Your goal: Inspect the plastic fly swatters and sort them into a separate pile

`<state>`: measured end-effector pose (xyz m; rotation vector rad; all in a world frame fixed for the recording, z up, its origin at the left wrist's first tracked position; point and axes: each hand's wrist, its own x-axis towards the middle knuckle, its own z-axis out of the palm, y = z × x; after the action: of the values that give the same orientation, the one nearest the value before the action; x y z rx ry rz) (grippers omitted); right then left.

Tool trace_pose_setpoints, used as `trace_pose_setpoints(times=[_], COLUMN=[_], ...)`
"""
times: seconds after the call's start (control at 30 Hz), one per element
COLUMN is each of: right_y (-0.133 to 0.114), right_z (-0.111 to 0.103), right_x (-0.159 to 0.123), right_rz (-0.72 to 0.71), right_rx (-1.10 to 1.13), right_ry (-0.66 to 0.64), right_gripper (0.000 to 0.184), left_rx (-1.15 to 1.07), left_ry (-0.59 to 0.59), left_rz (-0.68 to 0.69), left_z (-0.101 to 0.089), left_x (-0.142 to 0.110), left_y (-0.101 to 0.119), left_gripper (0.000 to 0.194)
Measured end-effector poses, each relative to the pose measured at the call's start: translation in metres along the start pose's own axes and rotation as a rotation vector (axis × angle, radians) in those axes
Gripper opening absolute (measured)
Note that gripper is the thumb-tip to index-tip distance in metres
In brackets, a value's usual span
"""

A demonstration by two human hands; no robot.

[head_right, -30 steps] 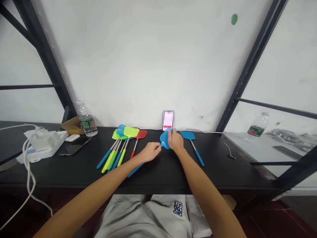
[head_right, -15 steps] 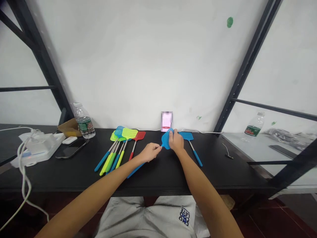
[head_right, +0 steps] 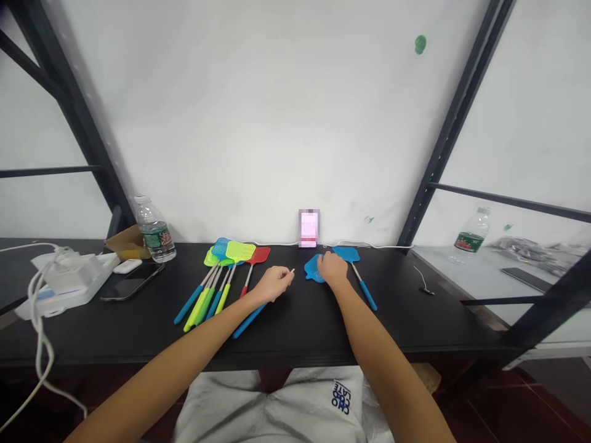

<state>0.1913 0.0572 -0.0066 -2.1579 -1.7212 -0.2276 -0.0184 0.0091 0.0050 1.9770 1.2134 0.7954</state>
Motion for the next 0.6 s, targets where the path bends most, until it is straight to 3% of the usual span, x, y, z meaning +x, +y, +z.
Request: trace_pose_setpoints(times=[0.2,0.33,0.43,0.6], right_y=[-0.005,-0.022,-0.047,-0.088], right_z=[-0.006,-0.022,-0.029,-0.021], right_x=[-0.005,-0.017,-0.036,-0.061], right_rz=[-0.035,-0.225,-0.390,-0.420], right_rx=[-0.070,0.048,0.249,0.667], right_ry=[0.204,0.343,0.237,-0.003], right_gripper=[0.029,0.040,0.051,0.057], left_rx=[-0.061,-0.286,-0.383,-0.372], left_ry=[0.086,0.148,0.205,0.315], left_rz=[-0.045,-0.077,-0.101,-0.114], left_z=[-0.001,-0.002,-0.002,-0.007], left_x=[-0.001,0.000,0.002,0.003], left_y=[0.003,0.004,0.002,0.001], left_gripper=[0.038,0.053,0.065,0.077])
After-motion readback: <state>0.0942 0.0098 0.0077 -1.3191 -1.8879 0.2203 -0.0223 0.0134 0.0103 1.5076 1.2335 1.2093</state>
